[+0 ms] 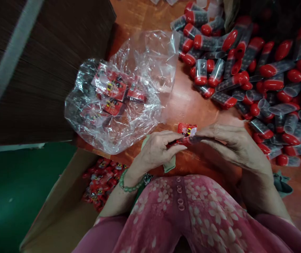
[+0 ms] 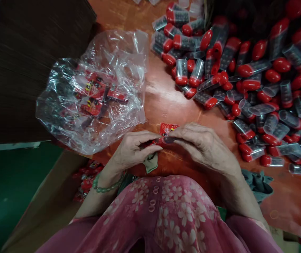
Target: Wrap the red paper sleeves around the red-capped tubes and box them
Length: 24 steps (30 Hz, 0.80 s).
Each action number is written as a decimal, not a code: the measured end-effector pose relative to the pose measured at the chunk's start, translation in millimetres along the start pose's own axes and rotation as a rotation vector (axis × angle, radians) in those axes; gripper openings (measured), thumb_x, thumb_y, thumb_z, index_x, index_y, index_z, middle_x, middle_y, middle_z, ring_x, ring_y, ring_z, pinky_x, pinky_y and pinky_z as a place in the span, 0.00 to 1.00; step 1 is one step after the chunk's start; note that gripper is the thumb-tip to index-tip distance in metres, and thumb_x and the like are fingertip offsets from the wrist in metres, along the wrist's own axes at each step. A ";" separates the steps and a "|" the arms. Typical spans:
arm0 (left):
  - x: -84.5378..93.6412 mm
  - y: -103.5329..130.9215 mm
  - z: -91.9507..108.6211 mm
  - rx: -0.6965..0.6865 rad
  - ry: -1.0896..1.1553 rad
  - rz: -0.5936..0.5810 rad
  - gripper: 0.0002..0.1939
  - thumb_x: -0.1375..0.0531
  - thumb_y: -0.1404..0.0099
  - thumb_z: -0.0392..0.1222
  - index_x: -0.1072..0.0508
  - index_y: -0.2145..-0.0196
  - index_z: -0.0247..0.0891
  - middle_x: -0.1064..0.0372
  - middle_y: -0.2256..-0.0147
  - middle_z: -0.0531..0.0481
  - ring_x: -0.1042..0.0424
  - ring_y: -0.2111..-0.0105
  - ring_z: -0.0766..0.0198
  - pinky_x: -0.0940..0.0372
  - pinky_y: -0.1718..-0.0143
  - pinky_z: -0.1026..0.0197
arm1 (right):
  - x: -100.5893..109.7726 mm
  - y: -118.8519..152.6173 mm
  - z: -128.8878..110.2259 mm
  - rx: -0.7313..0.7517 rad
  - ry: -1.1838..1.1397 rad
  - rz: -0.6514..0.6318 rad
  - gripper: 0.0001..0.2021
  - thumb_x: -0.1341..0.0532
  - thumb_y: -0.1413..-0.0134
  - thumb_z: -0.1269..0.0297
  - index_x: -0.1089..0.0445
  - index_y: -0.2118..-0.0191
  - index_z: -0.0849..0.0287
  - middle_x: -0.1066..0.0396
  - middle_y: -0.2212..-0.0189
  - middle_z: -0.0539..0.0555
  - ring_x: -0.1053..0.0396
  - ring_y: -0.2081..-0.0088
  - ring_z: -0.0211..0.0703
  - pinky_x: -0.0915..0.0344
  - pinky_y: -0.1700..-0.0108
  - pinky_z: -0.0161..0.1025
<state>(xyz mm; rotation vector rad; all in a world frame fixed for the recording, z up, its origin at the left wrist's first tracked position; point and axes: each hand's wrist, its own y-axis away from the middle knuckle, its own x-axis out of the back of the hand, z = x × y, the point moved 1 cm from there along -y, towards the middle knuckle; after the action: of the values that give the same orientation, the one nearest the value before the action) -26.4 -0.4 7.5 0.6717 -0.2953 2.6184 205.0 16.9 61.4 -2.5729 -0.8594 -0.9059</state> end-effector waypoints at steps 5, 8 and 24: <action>0.6 -5.4 5.0 0.098 0.091 -0.040 0.13 0.37 0.36 0.47 0.20 0.62 0.33 0.21 0.69 0.47 0.27 0.72 0.65 0.35 0.69 0.64 | -11.2 1.0 0.8 -0.036 -0.089 0.093 0.12 0.39 0.37 0.68 0.24 0.50 0.56 0.20 0.59 0.55 0.23 0.58 0.43 0.28 0.54 0.37; -1.7 -10.3 7.2 0.207 0.177 -0.119 0.13 0.40 0.35 0.45 0.20 0.64 0.33 0.25 0.73 0.51 0.32 0.75 0.69 0.40 0.73 0.66 | -18.4 3.9 5.4 -0.100 -0.153 0.163 0.11 0.39 0.37 0.68 0.23 0.52 0.56 0.20 0.59 0.54 0.22 0.60 0.41 0.28 0.54 0.36; -13.9 -2.4 -6.1 0.499 1.083 0.286 0.36 0.24 0.57 0.51 0.25 0.50 0.40 0.23 0.53 0.41 0.23 0.55 0.54 0.29 0.52 0.55 | -44.9 11.2 34.7 -0.541 -0.839 0.492 0.12 0.28 0.52 0.60 0.20 0.60 0.52 0.22 0.70 0.47 0.28 0.73 0.33 0.30 0.68 0.30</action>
<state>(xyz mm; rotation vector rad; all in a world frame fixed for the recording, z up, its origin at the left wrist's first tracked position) -16.8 -1.1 -4.4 -0.7531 0.6362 2.8929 200.3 3.5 5.3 -3.4479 -0.0692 0.1568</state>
